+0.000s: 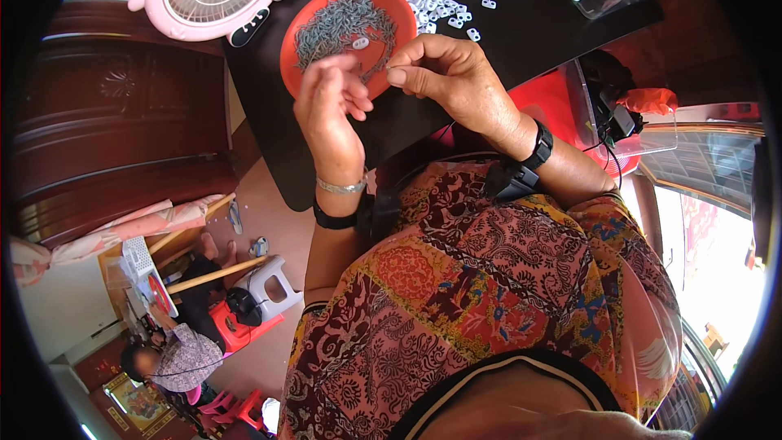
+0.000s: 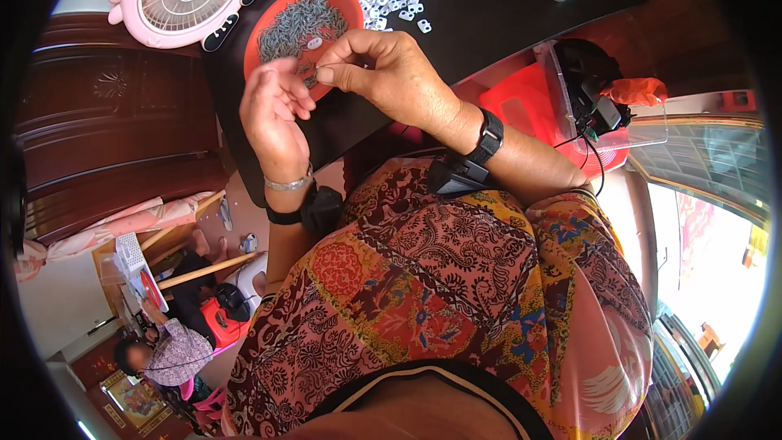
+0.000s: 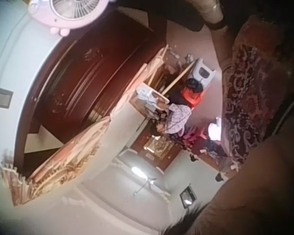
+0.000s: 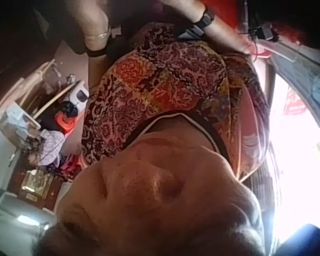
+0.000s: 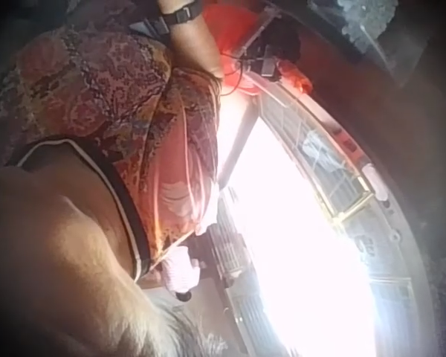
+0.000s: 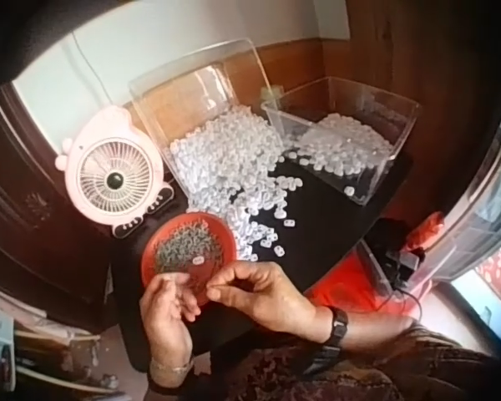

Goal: Assembling small white plastic components by inserting metal pins into them.

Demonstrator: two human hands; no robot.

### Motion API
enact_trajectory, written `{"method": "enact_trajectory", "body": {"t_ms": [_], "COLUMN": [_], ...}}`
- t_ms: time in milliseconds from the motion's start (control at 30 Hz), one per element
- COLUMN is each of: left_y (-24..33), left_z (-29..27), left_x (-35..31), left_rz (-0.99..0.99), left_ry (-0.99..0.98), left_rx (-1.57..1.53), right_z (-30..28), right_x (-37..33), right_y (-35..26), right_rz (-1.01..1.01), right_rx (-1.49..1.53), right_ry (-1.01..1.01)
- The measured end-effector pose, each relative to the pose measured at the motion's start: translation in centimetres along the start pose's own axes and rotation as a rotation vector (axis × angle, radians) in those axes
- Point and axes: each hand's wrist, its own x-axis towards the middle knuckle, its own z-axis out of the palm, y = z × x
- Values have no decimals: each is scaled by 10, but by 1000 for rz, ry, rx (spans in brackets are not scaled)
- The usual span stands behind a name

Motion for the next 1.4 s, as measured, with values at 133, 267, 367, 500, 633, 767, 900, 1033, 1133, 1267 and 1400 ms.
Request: {"method": "enact_trajectory", "body": {"t_ms": [133, 267, 367, 500, 633, 767, 900, 1033, 1133, 1267, 1400], "left_y": [-1, -7, -8, -11, -11, -10, -11, -12, -11, -19, -17], "left_z": [19, 19, 23, 22, 19, 20, 26, 30, 32, 29, 29], "left_x": [-18, -17, -15, -14, -15, -18, -16, -19, -19, -20, -21], "left_rz": [-191, -184, -179, -231, -253, -192, -149, -104, -92, -103, -83], "left_ry": [-185, -230, -293, -317, -391, -463, -408, -361, -329, -320, -282], "left_rx": [-137, -269, -332, -482, -610, -571, -589, -629, -651, -719, -650], "right_z": [-1, -3, -4, 4, 8, 16, 19, 20, 21, 22, 20], "right_x": [0, -1, 4, -1, -3, -6, -5, -4, -4, -5, -6], "right_y": [3, -1, 2, -9, -14, -22, -22, -13, -11, -13, -10], "right_rz": [-69, -259, -333, -124, -27, 42, 114, 113, 117, 107, 111], "right_rx": [34, -213, -263, -25, 86, 182, 225, 240, 249, 278, 280], "right_ry": [37, 47, 26, 3, -51, -47, -29, -23, -20, -4, -15]}}
